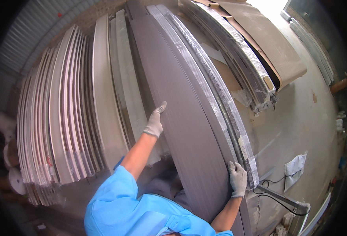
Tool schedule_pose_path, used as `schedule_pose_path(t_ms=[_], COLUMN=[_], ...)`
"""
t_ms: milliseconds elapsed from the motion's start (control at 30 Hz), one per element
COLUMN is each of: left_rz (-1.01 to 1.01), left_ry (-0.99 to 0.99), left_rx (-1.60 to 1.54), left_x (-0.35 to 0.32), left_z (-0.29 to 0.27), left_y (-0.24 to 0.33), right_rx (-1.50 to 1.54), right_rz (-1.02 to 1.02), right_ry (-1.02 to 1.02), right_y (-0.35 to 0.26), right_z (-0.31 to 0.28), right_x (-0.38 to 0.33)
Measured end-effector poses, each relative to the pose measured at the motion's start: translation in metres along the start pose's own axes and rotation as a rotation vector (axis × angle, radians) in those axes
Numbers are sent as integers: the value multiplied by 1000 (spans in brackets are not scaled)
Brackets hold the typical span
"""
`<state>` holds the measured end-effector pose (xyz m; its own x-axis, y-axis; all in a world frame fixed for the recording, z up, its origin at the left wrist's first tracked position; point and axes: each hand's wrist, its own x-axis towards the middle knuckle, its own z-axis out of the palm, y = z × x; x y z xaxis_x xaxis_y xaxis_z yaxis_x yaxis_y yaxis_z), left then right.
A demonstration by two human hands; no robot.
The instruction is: The person picks up long gray panels from a stack, carries them to a workbench, and uses a blue utility knife to cut or trim the edges. The person then returns the panels to the stack and repeats the process with additional panels.
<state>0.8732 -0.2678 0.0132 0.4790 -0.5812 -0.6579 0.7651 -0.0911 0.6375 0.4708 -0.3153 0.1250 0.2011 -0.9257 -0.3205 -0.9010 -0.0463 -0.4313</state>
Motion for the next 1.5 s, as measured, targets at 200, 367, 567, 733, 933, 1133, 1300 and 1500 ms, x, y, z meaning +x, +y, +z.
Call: schedule_pose_path(t_ms=[200,367,567,733,933,1133,1300,1500], left_rz=[11,41,51,-71,-154,-116,144,217], left_ry=[84,121,25,147,195,232,91,176], left_rx=[55,86,102,263,427,870,1841,1059], left_x=[17,43,96,128,147,149,124,76], left_z=[2,1,-32,-50,-64,-67,-47,-65], left_y=[13,14,4,-1,-15,-8,52,16], right_rx=[12,63,167,213,263,289,271,352], right_rz=[-14,-38,30,54,123,161,181,148], right_ry=[5,8,-48,-128,-161,-171,-189,-221], right_y=[-3,-8,-13,-9,12,33,35,41], right_z=[35,57,87,127,177,205,199,191], right_x=[37,59,81,105,123,138,144,140])
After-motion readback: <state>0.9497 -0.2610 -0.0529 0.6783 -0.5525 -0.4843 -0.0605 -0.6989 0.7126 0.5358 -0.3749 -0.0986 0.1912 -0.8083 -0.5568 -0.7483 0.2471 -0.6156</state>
